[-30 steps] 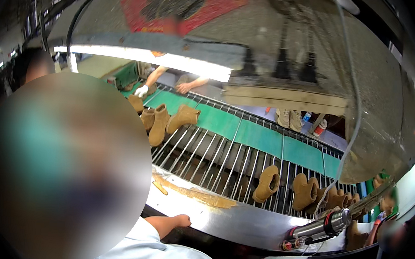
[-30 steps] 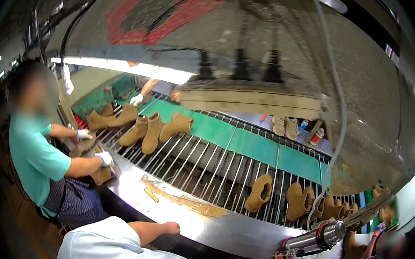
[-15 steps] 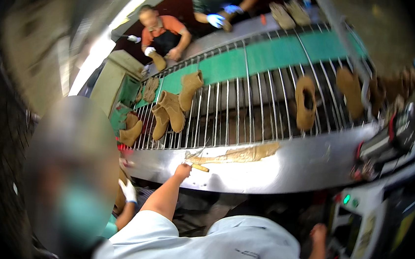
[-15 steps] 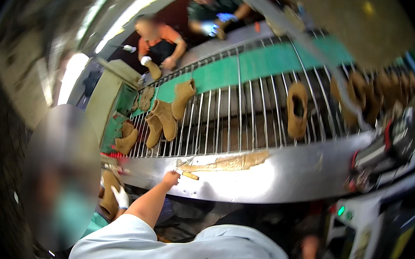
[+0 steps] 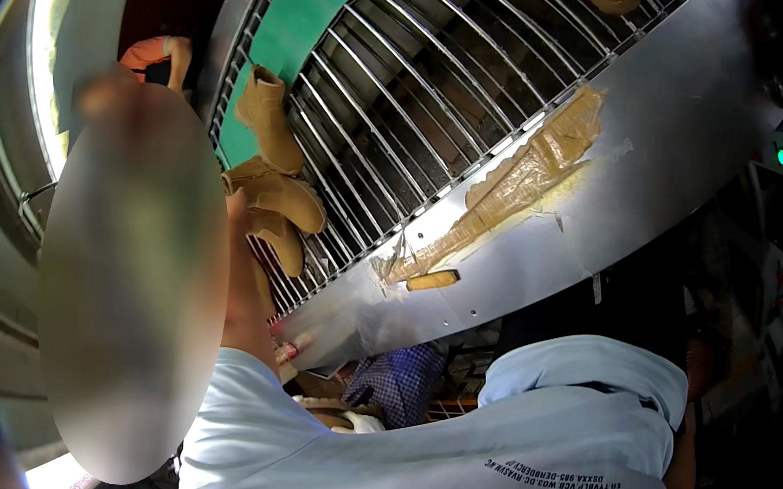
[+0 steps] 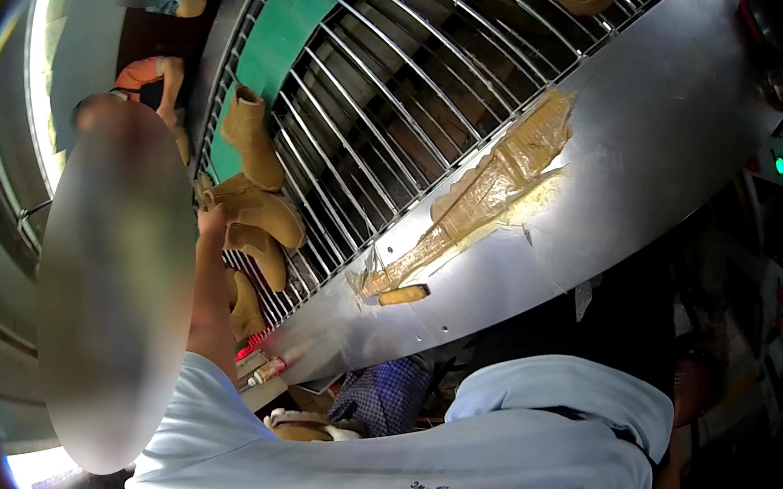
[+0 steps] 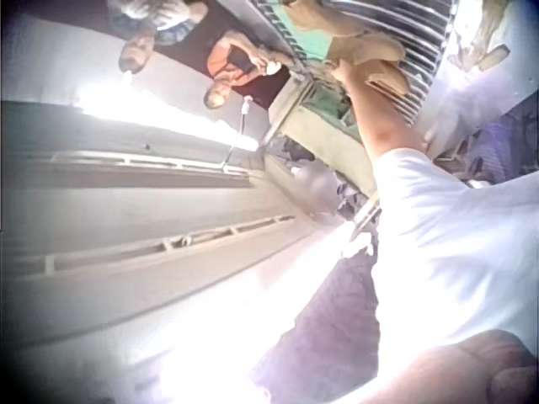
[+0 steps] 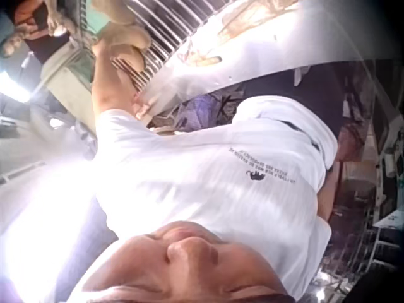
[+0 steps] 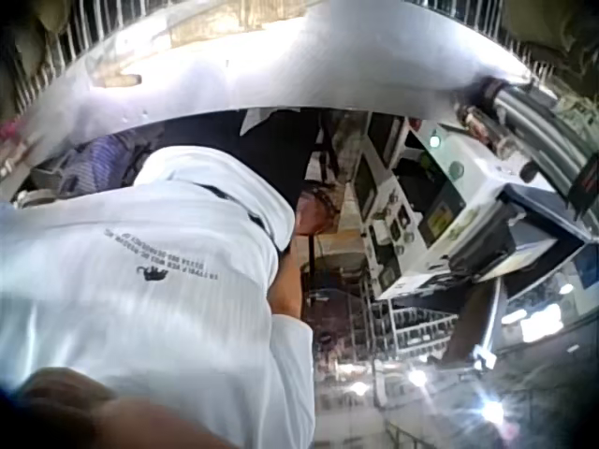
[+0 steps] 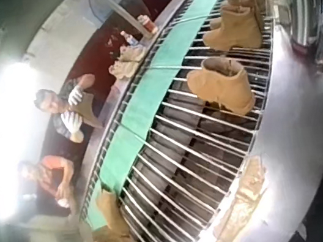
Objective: The person picks up a tan boot from a moving conveyor belt, aligns the interior of the boot onto a metal mold within a lasting machine, and presses green buttons on the machine's control panel. The person handles several boots one at a time, transferring them from the belt to the machine stations.
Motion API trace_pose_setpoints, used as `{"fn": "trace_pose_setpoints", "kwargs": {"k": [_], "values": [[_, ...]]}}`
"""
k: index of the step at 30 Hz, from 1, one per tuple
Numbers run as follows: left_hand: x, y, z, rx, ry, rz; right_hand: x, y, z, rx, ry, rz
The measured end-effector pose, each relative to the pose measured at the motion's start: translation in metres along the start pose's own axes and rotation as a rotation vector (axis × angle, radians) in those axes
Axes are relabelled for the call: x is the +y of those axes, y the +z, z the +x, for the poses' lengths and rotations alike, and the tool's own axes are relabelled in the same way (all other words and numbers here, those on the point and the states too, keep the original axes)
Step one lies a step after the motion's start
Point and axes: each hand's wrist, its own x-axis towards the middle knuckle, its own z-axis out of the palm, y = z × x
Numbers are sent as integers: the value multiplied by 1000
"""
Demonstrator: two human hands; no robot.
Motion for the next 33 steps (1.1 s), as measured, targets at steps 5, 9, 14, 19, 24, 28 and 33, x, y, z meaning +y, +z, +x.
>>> {"fn": "trace_pose_setpoints", "kwargs": {"k": [5, 9, 14, 19, 24, 28, 33], "values": [[11, 5, 67, -116, -170, 325, 37, 1, -29, 24, -80, -292], [26, -4, 26, -109, -73, 648, 47, -27, -13, 22, -245, -491], [41, -17, -41, 79, 135, 629, -30, 14, 18, -5, -267, -359], [13, -37, -125, 111, 224, 476, -78, 29, 26, 83, -362, -190], [109, -78, -253, 54, 360, 391, -203, 18, -4, 44, -546, 104], [211, -115, -357, -34, 717, 73, -283, 4, -25, -110, -775, 312], [314, -138, -492, -328, 1073, -66, -379, -26, -91, -647, -550, 704]]}}
